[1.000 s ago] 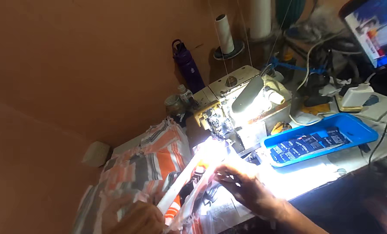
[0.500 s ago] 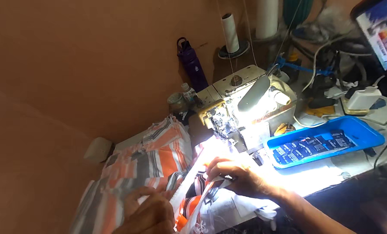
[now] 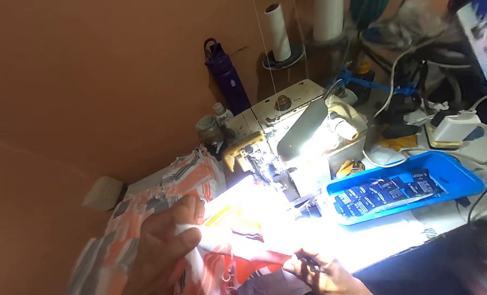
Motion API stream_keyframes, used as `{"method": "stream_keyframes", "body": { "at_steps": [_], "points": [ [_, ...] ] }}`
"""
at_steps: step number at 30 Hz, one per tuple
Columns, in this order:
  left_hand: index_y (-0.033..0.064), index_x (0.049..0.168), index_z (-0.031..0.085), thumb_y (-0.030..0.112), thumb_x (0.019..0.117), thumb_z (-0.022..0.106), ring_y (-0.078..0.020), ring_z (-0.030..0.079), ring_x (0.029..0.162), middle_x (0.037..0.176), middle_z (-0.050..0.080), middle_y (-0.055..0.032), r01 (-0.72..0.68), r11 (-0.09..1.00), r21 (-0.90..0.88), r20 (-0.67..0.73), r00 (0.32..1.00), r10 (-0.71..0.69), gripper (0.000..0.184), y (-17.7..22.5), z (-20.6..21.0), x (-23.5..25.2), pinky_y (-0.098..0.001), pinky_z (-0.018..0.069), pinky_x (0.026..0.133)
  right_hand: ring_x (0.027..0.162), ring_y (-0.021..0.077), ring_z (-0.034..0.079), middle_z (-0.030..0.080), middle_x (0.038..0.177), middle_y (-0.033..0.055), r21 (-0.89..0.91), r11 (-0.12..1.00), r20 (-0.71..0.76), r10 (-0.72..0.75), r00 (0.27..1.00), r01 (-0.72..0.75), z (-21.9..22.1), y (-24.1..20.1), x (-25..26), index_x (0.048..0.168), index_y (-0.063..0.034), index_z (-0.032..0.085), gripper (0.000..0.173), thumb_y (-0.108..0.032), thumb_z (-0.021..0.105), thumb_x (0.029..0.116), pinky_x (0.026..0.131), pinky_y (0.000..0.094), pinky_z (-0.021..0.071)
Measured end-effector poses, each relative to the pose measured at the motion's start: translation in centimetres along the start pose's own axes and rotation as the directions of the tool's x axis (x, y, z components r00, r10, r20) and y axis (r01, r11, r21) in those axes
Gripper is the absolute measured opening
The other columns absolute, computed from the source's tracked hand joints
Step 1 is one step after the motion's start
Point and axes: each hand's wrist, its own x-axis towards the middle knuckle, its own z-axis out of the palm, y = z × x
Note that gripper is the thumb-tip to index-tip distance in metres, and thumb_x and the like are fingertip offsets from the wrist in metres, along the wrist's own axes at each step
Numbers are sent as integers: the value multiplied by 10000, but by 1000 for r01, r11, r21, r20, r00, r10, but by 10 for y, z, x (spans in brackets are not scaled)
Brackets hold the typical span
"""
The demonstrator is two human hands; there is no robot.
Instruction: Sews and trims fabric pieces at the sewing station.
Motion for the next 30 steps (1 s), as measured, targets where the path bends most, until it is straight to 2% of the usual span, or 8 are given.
{"method": "stream_keyframes", "body": {
  "at_steps": [4, 7, 13, 17, 22, 25, 27, 30],
  "points": [
    [296, 900, 745, 328, 903, 749, 77, 587, 818, 849, 644, 200, -2, 998, 66, 1, 1000, 2, 33, -7, -2, 8, -89, 465, 740, 877, -40, 615, 695, 920, 58, -8, 993, 6, -118, 993, 118, -4, 22, 24, 982, 35, 677, 152, -112, 643, 1000, 822, 108, 493],
    [316, 901, 709, 385, 914, 735, 97, 581, 831, 854, 621, 222, -7, 976, 220, 55, 998, -5, 75, -6, 3, 13, -89, 476, 773, 830, -35, 598, 673, 871, 62, -46, 990, 11, -129, 992, 130, -6, 21, 34, 942, 33, 661, 142, -103, 653, 982, 785, 102, 479],
    [234, 773, 660, 343, 786, 827, 122, 554, 846, 813, 612, 180, 24, 864, 504, 36, 998, -49, 200, -11, 28, 14, -63, 454, 759, 830, -76, 583, 675, 866, 37, -16, 993, -39, -114, 993, 113, -3, 21, 40, 923, 49, 668, 129, -70, 646, 968, 783, 78, 470],
    [106, 672, 607, 361, 778, 818, 7, 567, 768, 705, 608, 34, -33, 736, 676, 37, 999, 11, 347, -18, 51, 13, -259, 397, 910, 901, -38, 622, 696, 908, 64, -54, 990, -78, -130, 988, 126, -1, 25, 45, 936, 53, 683, 124, -59, 634, 957, 852, 117, 489],
    [75, 673, 698, 336, 827, 742, -146, 610, 695, 694, 670, -55, 7, 466, 885, -41, 997, 65, 306, -20, 88, 0, -427, 378, 907, 920, 0, 636, 706, 931, 101, -114, 984, -130, -151, 980, 136, -2, 28, 47, 970, 80, 685, 140, -10, 581, 946, 862, 142, 486],
    [57, 679, 709, 263, 850, 707, -200, 618, 704, 701, 690, -92, 65, 294, 953, -110, 984, 137, 268, -23, 114, -13, -447, 357, 880, 953, -7, 656, 725, 982, 100, -130, 981, -168, -164, 972, 143, -6, 26, 44, 1007, 82, 700, 151, 7, 577, 963, 885, 133, 509],
    [48, 680, 725, 204, 847, 708, -240, 629, 751, 727, 714, -117, 116, 206, 972, -148, 978, 150, 229, -24, 128, -25, -443, 347, 892, 913, -17, 652, 720, 1019, 91, -110, 983, -177, -166, 970, 149, -7, 22, 37, 1064, 80, 685, 161, -10, 571, 994, 840, 130, 528],
    [21, 682, 716, 136, 864, 677, -278, 615, 802, 733, 694, -153, 149, 153, 977, -173, 973, 155, 218, -28, 140, -34, -460, 312, 891, 739, -84, 603, 729, 1038, 51, -78, 992, -303, -114, 946, 95, -4, 14, 18, 1137, 74, 676, 204, 0, 564, 984, 645, 72, 500]
  ]
}}
